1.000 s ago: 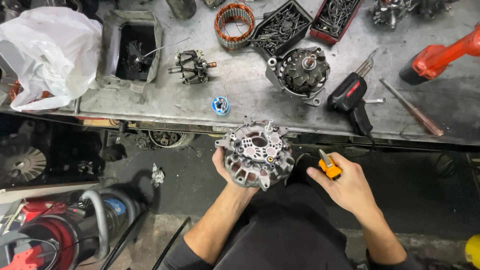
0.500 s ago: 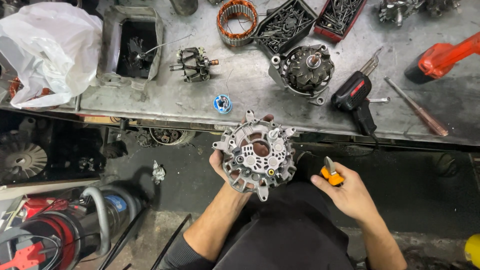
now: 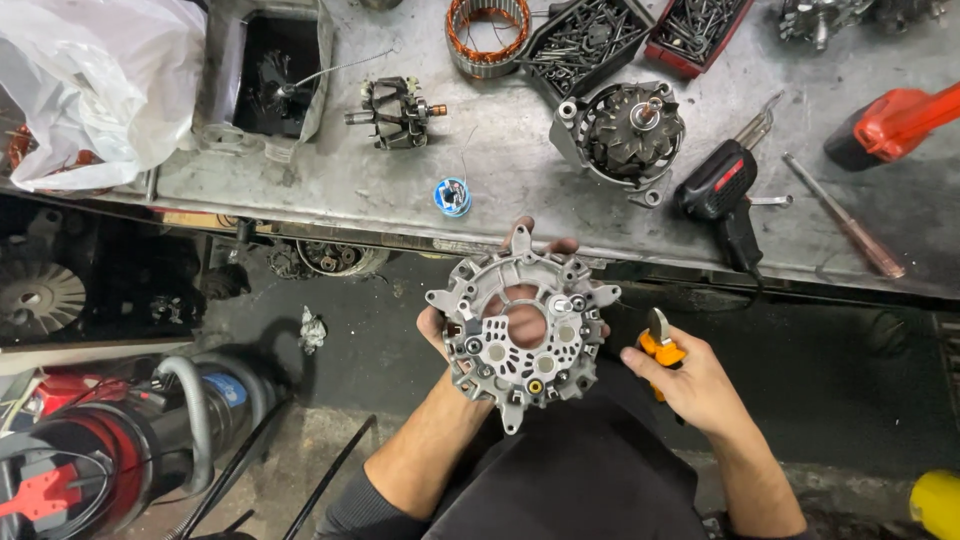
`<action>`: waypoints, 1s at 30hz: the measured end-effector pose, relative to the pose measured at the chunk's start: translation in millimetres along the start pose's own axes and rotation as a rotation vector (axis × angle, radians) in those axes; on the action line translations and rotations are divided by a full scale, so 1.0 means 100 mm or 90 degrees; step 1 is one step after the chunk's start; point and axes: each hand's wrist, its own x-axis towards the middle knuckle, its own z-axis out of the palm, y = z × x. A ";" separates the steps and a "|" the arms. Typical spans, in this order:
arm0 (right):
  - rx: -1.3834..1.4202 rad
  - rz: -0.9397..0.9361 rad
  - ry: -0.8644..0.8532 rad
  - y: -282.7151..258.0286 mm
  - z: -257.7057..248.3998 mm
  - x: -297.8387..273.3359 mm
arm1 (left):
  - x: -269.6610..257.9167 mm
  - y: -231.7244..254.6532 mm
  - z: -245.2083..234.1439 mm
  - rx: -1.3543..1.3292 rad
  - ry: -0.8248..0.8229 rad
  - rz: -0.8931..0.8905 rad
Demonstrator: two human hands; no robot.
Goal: The person uses pliers to remove a small component from a motor housing, then picks up a copper-wound stator and places it into a black motor casing. The person then removes the stator and manipulates the copper wires.
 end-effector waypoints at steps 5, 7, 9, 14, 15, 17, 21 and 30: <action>0.022 0.050 0.001 0.04 0.00 0.01 | -0.06 -0.05 0.09 -0.093 0.022 -0.034; 0.034 0.056 -0.017 0.11 0.00 0.03 | -0.05 -0.11 0.26 -0.202 0.155 -0.051; 0.046 0.033 -0.034 0.12 0.00 0.03 | -0.07 -0.16 0.30 -0.220 0.196 -0.068; 0.090 -0.033 -0.091 0.29 -0.04 0.04 | -0.14 -0.21 0.27 -0.229 0.301 -0.111; 0.091 -0.026 -0.096 0.27 -0.03 0.04 | -0.15 -0.21 0.29 -0.225 0.277 -0.109; 0.090 -0.020 -0.098 0.25 -0.03 0.03 | -0.15 -0.22 0.33 -0.222 0.251 -0.108; 0.067 -0.037 -0.094 0.35 -0.04 0.03 | -0.16 -0.24 0.33 -0.242 0.259 -0.100; 0.032 -0.114 0.012 -0.05 -0.06 -0.23 | -0.20 -0.26 0.37 -0.215 0.226 -0.073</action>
